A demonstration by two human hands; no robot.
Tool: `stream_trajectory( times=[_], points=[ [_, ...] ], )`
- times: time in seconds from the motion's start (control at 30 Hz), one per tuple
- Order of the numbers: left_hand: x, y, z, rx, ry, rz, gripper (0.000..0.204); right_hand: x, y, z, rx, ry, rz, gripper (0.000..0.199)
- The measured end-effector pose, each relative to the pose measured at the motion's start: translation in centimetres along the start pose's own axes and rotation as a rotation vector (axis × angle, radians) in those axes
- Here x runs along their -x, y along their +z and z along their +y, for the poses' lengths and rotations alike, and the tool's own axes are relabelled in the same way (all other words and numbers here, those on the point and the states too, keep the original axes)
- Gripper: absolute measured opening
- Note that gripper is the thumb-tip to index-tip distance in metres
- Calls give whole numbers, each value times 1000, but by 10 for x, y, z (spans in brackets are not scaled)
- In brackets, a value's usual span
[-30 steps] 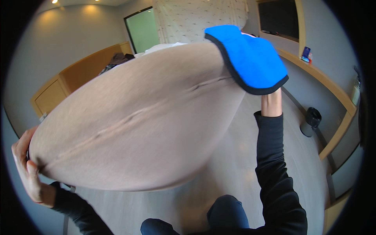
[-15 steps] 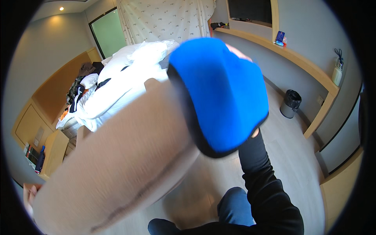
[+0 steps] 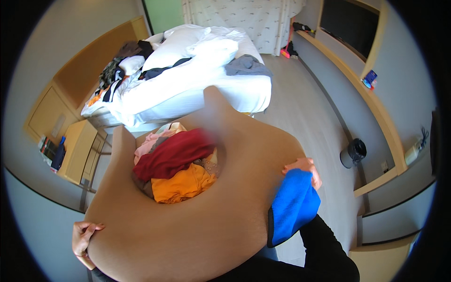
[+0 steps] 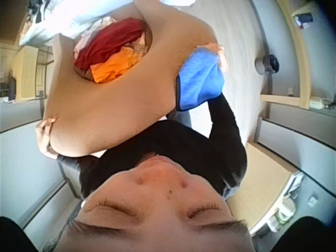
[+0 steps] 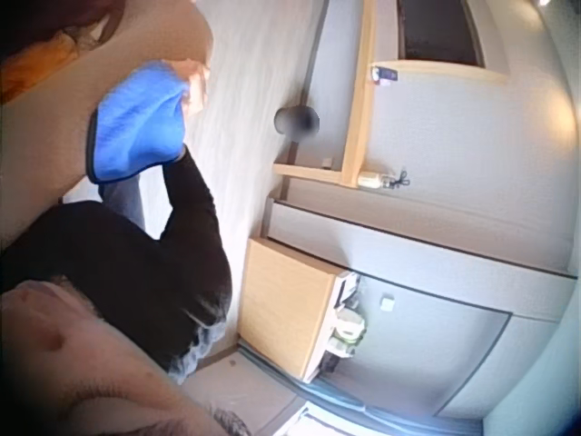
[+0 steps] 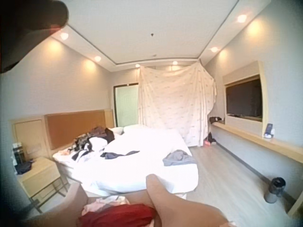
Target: The person kneels and wipes the back of a beige upholstered chair with a blue cloth. They then stand and wipe a wooden shelf and a white wall with the same cloth.
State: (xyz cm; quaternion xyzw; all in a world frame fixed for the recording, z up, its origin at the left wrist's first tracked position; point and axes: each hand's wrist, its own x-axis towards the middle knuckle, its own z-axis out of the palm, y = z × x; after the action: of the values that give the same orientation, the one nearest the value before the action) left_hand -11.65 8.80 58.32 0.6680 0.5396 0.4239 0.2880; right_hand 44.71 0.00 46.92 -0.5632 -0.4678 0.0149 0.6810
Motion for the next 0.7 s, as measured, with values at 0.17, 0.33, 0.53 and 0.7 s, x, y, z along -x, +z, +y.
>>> stream_trajectory(
  times=[0.17,0.33,0.53,0.7],
  points=[
    [-28,-26,-14,130,-327,-156,32,-7,7,-24,-77,-39,-3,24],
    [-37,-29,-32,299,-337,-118,43,-17,14,-41,65,-192,-82,31],
    [-35,-21,-12,176,-431,-142,17,-16,9,-41,167,-105,-137,40],
    [-6,36,73,-493,-139,-344,26,-20,4,-27,204,-107,-246,44]
  ],
)
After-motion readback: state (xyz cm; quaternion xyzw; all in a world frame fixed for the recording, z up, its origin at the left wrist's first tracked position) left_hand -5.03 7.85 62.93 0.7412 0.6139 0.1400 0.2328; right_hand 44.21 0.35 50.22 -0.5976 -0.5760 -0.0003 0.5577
